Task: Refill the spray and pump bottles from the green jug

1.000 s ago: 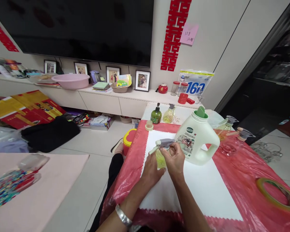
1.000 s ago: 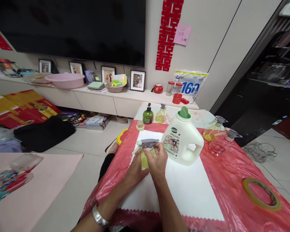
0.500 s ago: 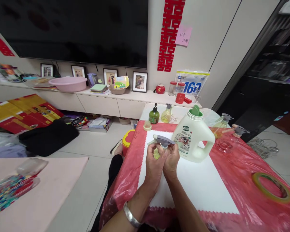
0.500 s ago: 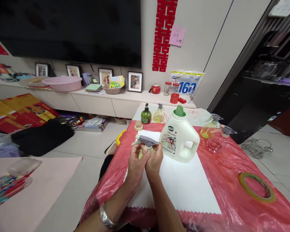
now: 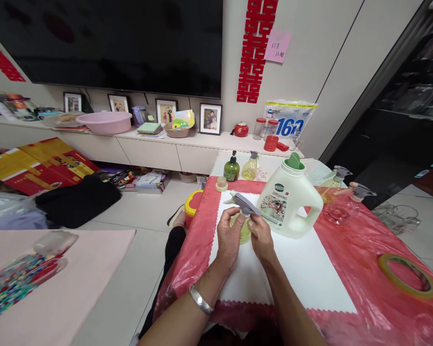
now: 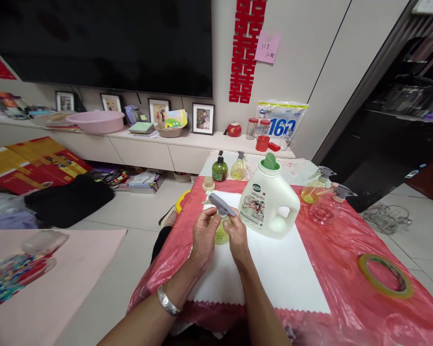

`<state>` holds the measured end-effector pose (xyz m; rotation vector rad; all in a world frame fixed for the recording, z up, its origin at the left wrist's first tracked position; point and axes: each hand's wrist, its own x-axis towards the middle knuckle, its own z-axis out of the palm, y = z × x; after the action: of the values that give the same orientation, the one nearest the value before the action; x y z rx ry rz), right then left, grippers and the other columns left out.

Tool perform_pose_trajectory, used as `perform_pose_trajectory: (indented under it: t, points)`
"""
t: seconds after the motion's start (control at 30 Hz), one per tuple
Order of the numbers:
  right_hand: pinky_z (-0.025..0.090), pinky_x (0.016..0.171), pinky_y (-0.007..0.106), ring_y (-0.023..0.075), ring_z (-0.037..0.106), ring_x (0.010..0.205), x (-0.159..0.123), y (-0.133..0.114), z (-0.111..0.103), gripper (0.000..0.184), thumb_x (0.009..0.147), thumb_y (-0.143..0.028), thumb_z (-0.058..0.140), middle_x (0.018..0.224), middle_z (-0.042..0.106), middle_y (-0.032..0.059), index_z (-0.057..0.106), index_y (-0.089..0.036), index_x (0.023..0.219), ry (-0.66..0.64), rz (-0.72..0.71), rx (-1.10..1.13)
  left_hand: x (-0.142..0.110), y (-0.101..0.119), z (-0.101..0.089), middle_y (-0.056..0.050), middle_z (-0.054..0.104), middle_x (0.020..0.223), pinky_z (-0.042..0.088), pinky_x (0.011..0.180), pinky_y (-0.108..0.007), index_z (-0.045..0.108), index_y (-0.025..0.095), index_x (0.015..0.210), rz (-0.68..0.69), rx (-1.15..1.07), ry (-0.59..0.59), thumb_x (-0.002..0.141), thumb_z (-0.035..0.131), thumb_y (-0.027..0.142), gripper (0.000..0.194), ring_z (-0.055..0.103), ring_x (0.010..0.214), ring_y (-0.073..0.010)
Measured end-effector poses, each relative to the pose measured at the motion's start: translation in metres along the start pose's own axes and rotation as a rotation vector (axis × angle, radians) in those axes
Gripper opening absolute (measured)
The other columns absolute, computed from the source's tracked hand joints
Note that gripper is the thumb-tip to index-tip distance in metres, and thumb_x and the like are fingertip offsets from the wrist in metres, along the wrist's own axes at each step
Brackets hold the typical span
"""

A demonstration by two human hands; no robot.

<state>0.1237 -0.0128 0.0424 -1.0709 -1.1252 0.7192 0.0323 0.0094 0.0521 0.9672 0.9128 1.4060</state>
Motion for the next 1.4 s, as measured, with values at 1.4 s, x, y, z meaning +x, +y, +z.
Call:
perform_pose_trajectory:
  t: [1.4]
  points:
    - [0.042, 0.111, 0.043, 0.0242, 0.061, 0.113, -0.006, 0.006, 0.022, 0.041, 0.082, -0.044, 0.071, 0.114, 0.069, 0.0093, 0.069, -0.016, 0.111, 0.207, 0.03, -0.021, -0.005, 0.006, -0.005, -0.004, 0.067, 0.102, 0.048, 0.094, -0.031, 0.064, 0.02, 0.101, 0.008, -0.15, -0.111, 0.079, 0.075, 0.04, 0.032, 0.063, 0.1, -0.0195]
